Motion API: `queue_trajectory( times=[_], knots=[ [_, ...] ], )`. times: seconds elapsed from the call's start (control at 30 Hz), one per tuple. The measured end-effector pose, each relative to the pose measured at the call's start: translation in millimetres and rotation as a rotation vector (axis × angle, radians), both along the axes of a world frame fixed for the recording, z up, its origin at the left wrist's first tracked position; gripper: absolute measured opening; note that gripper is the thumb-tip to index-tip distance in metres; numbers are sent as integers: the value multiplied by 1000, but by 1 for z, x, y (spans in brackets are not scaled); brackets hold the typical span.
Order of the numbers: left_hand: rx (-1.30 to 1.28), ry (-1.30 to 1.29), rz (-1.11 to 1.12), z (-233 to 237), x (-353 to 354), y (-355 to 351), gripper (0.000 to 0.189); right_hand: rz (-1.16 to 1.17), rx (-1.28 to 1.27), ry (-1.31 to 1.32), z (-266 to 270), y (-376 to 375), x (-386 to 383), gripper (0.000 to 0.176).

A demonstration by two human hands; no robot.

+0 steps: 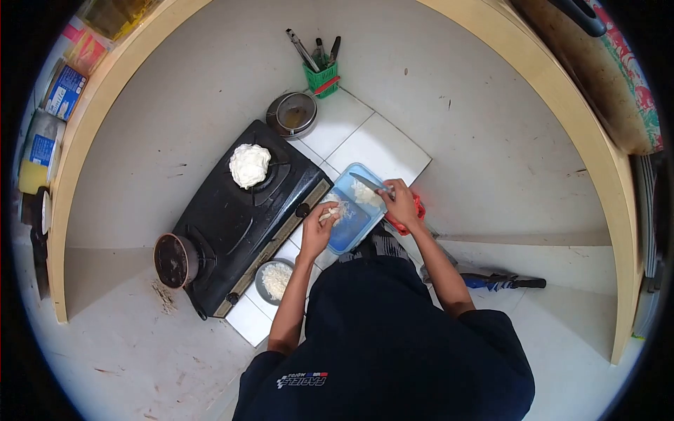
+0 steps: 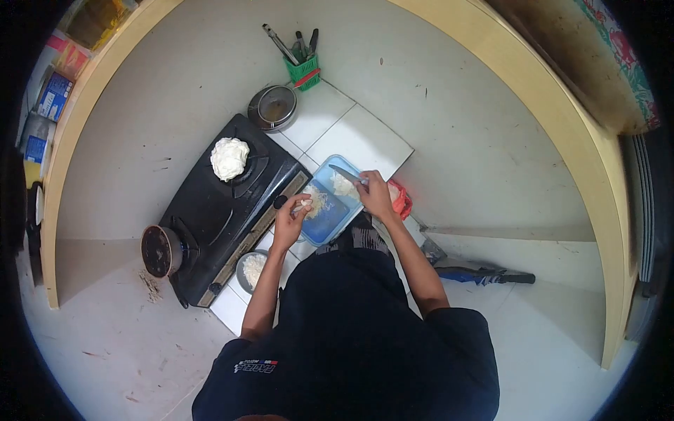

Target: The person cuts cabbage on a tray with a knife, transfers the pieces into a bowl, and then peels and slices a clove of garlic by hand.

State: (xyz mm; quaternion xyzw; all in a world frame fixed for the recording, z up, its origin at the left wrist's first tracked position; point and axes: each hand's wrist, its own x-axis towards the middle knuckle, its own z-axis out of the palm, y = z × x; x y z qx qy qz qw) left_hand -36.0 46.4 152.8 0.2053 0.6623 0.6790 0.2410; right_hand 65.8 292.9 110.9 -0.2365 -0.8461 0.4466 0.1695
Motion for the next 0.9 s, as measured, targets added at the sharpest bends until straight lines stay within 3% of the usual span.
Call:
queue_trajectory(
  times=[0.1,0.2,0.5,0.57,0.7,0.77,0.87,0.9],
  knots=[
    [-354,122,-92,-33,2,-13,33,78,234,-368,-58,16,23,40],
    [-436,298,-134,-68,7,-23,35,77,450,-458,-64,12,29,43],
    [-474,297,-106,-122,19,-37,36,45,449,-340,-86,5,37,38],
    [-488,346,-113,-133,21,-40,33,1,294,-115,-89,0,46,36],
    [-447,430,-20,-137,32,-38,25,46,215,-52,-68,-14,62,36],
    [-473,473,97,-136,41,-35,20,96,-87,-110,-62,-22,70,34],
    [-486,655,125,-142,48,-35,22,151,-63,-70,-54,-41,72,31],
    [-486,650,124,-144,51,-34,22,208,-121,-66,-26,-49,68,33]
  ],
)
